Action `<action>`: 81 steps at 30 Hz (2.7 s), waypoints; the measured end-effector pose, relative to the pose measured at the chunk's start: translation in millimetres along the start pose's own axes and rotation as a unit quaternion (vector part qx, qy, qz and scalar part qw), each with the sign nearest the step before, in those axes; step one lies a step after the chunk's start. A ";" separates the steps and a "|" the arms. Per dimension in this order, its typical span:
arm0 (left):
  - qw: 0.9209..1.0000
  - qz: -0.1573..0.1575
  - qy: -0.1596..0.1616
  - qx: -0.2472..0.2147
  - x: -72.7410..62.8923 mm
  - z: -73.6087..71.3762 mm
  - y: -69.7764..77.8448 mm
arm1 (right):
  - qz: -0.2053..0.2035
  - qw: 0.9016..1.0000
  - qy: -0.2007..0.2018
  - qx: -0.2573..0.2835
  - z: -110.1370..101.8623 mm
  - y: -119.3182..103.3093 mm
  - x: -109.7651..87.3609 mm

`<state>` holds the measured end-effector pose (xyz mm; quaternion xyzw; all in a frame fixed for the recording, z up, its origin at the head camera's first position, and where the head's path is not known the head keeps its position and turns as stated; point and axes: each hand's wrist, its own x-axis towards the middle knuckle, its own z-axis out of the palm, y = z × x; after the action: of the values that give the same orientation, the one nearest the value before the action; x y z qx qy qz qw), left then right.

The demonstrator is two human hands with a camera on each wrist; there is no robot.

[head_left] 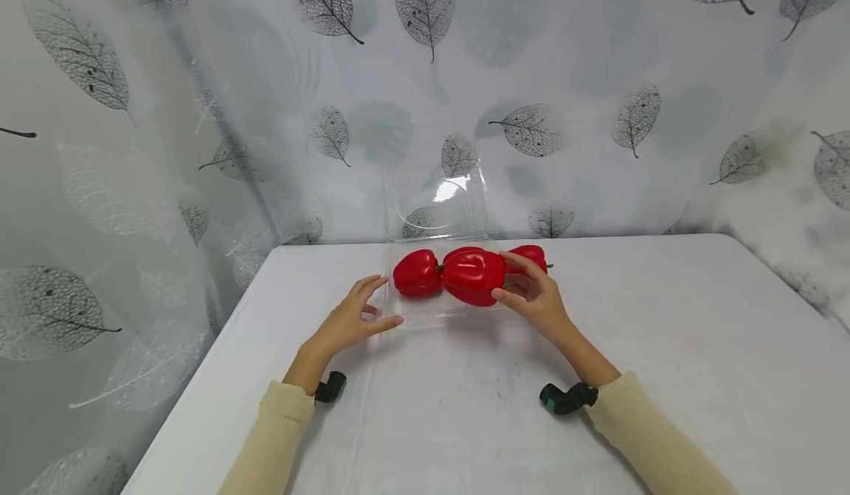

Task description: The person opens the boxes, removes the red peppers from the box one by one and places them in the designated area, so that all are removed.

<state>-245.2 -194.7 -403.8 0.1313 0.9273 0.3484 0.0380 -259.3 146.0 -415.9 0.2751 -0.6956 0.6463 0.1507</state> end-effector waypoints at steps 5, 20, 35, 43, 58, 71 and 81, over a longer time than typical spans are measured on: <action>1.000 0.006 0.002 0.003 -0.7 -1.0 0.6 | 0.006 1.000 0.019 0.003 -4.9 2.2 2.0; 1.000 0.003 -0.003 -0.002 -0.4 -0.9 0.4 | 0.017 0.999 0.045 0.008 -20.7 8.3 0.0; 1.000 0.008 -0.001 -0.002 0.9 -0.5 -1.9 | 0.008 0.996 0.056 0.064 -36.8 16.1 -1.9; 1.000 0.015 -0.001 -0.002 0.6 -0.7 -2.6 | 0.008 0.996 0.071 0.059 -48.6 18.2 -4.9; 1.000 0.014 0.000 -0.005 0.3 -1.0 -1.8 | 0.033 0.999 0.032 0.015 -70.0 22.5 -6.4; 1.000 0.012 -0.001 -0.008 -0.4 -1.9 -0.5 | 0.069 0.998 0.002 0.012 -88.1 24.4 -10.5; 1.000 0.011 -0.003 -0.004 -0.1 -2.2 0.2 | 0.080 0.997 -0.007 -0.010 -99.6 22.7 -13.3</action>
<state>-245.3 -196.0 -401.9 0.1428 0.9244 0.3517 0.0377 -276.2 246.6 -430.0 0.2211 -0.7227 0.6477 0.0964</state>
